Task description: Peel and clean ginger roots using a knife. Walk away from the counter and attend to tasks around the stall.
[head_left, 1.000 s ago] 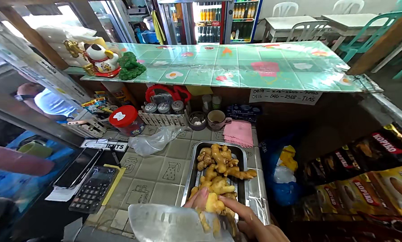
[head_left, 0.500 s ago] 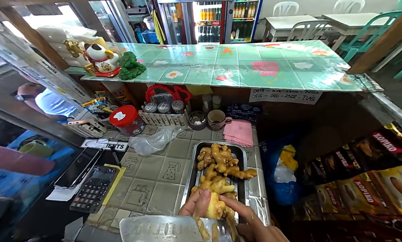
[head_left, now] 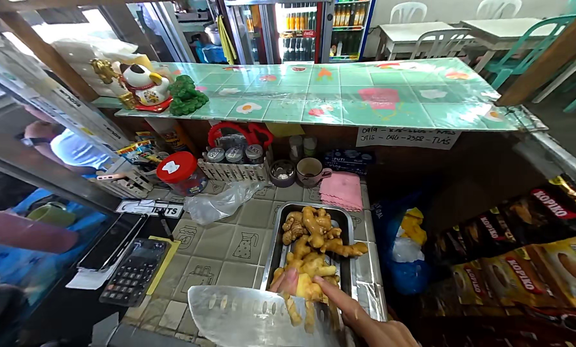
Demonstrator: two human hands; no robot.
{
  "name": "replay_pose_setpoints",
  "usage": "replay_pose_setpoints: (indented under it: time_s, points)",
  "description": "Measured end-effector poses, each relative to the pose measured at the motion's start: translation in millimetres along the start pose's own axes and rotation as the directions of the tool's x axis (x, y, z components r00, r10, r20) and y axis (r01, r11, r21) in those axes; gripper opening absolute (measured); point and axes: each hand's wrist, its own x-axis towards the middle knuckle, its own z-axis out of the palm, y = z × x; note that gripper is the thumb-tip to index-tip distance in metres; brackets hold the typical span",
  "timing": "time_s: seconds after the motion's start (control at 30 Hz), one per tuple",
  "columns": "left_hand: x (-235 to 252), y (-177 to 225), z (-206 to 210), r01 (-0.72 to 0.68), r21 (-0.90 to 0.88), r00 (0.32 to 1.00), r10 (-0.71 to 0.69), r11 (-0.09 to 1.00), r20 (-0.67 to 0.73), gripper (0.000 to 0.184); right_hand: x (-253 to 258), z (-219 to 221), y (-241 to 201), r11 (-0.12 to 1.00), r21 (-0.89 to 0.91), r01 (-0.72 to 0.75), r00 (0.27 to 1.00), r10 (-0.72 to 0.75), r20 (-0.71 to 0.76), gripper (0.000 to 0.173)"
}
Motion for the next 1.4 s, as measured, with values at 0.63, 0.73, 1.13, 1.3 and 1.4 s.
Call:
replay_pose_setpoints:
  time_s: [0.63, 0.73, 1.13, 1.3, 1.4]
  points:
    - [12.8, -7.2, -6.0, 0.047, -0.195, 0.974, -0.002, 0.98, 0.225, 0.043, 5.0, 1.6, 2.8, 0.867, 0.492, -0.08, 0.995, 0.043, 0.086, 0.087]
    - [9.4, -1.6, 1.1, 0.007, -0.043, 0.968, 0.004, 0.999, 0.25, 0.044, 8.1, 1.0, 2.9, 0.868, 0.496, -0.027, 0.998, 0.0, 0.055, 0.087]
    - [10.1, -8.1, -6.0, -0.182, 0.069, 0.94, 0.153, 0.981, 0.304, 0.041, 8.6, -2.5, 3.4, 0.944, 0.33, -0.029, 0.998, 0.011, 0.056, 0.088]
    - [2.9, -2.6, 0.7, -0.17, 0.101, 0.962, 0.143, 0.98, 0.233, 0.04, 9.9, -4.5, 5.7, 0.92, 0.391, 0.012, 0.998, -0.033, 0.047, 0.085]
    - [-8.9, 6.6, 4.2, -0.079, 0.139, 0.992, 0.064, 0.987, 0.111, 0.046, 11.8, -2.8, 11.5, 0.903, 0.426, 0.06, 0.997, -0.078, 0.026, 0.08]
